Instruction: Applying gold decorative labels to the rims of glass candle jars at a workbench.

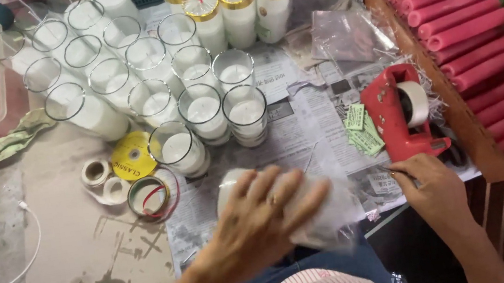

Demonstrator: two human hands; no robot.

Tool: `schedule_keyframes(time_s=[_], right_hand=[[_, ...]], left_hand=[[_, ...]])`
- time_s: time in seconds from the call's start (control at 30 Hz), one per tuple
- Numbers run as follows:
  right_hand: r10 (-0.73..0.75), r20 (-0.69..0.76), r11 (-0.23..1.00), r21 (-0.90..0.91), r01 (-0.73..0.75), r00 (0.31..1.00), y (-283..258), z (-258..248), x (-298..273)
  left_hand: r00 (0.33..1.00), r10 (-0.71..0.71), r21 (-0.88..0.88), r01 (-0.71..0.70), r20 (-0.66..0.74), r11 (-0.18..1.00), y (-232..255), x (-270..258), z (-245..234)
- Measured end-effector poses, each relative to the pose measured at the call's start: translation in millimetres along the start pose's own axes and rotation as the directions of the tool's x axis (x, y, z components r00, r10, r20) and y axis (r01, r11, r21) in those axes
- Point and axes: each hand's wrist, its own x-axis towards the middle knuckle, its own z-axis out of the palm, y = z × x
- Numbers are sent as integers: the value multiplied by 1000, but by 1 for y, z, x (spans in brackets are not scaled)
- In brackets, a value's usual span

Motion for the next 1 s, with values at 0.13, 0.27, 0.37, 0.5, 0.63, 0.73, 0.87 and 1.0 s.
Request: schedule_keyframes(time_s=[0.13,0.27,0.37,0.5,0.63,0.73,0.87,1.0], right_hand=[[-52,-46,988,-146,44,998,19,16,-18],[2,6,994,-113,-1,1000,11,20,-21],[7,23,998,-66,-5,1000,-2,23,-15],[-46,-3,994,97,46,999,-39,10,2],[-100,-24,900,425,101,995,-111,-20,19],[-348,-90,843,407,353,933,-146,-17,28],[-464,-133,866,140,480,876,-171,7,36],[-479,-116,869,79,489,870,-173,28,36]], left_hand=[[933,-17,88,-16,359,996,-30,-37,40],[970,-117,-1,120,211,993,-42,-69,53],[978,-196,-80,202,76,976,-40,-83,58],[969,-246,-117,242,-29,963,-34,-91,61],[967,-249,-135,239,-61,962,-34,-94,65],[968,-245,-98,239,-51,966,-33,-93,70],[970,-244,-90,242,-18,966,-29,-94,69],[966,-260,-66,259,-6,964,-26,-95,67]])
